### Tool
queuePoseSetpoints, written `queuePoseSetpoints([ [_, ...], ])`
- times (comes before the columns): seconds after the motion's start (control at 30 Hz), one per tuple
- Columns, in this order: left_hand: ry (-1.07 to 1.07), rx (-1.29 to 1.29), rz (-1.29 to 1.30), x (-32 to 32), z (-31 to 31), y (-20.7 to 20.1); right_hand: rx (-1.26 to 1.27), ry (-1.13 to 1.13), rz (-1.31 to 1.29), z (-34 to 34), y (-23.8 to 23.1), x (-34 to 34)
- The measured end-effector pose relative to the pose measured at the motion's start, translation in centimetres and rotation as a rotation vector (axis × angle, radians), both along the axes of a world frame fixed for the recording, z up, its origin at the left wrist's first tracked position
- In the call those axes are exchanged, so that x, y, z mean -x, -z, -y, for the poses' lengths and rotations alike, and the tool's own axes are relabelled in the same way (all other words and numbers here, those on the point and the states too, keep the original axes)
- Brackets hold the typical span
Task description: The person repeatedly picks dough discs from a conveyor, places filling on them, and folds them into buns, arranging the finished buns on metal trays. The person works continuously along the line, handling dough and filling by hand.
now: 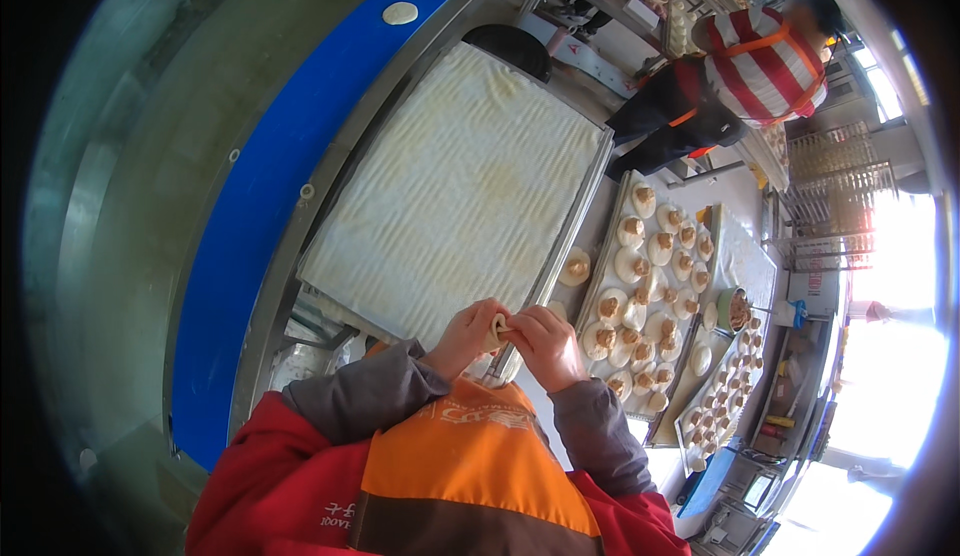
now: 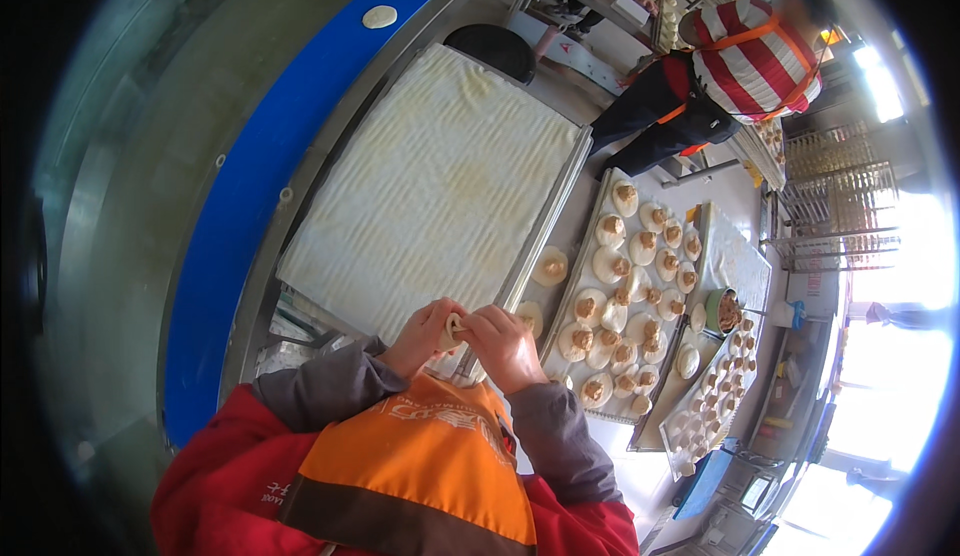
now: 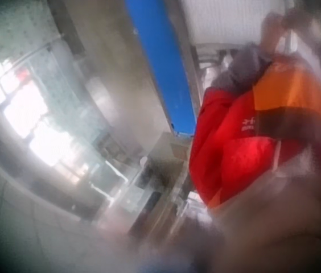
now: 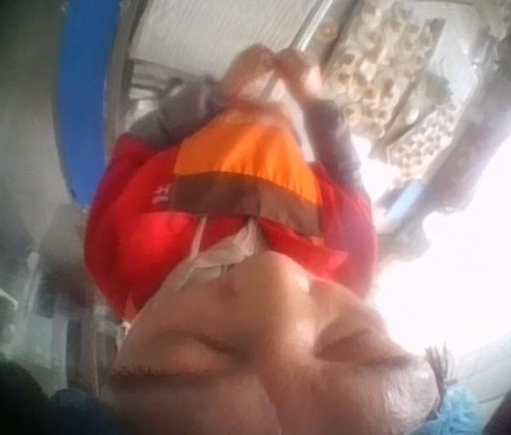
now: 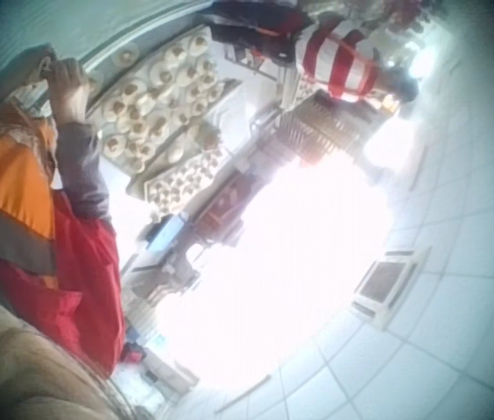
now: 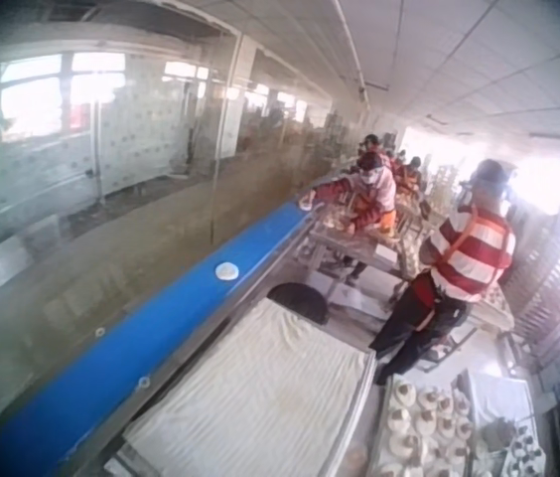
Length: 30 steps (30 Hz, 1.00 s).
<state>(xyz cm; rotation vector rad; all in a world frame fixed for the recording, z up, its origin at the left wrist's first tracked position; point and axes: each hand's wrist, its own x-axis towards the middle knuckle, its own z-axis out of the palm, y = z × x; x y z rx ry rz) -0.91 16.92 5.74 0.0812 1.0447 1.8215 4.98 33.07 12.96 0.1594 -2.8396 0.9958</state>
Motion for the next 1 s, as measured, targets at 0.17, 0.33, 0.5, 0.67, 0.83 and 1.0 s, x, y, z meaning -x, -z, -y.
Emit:
queuePoseSetpoints([
  [0.17, 0.072, 0.044, 0.021, 0.2, 0.8, -0.6, 0.139, 0.073, 0.095, 0.0, 0.3, -0.3],
  [0.33, 0.077, 0.045, -0.216, 0.8, 1.1, -1.5, 0.299, 0.144, 0.203, 0.0, 0.4, 0.0],
  [0.5, 0.266, 0.178, 0.066, 2.4, 1.0, -1.7, 0.037, -0.094, -0.021, 0.1, 0.6, 0.2],
  [0.67, 0.220, 0.019, 0.363, 2.5, 1.9, -1.7, 0.241, 0.033, 0.128, 0.4, 1.5, -0.2],
  [0.83, 0.091, 0.126, -0.208, 1.6, 3.7, -1.1, 0.547, 0.204, 0.355, 1.5, 2.5, -0.1],
  [1.0, 0.054, 0.107, -0.337, 1.2, 4.6, -0.3, 0.259, -0.023, 0.187, 2.1, 1.8, 0.4],
])
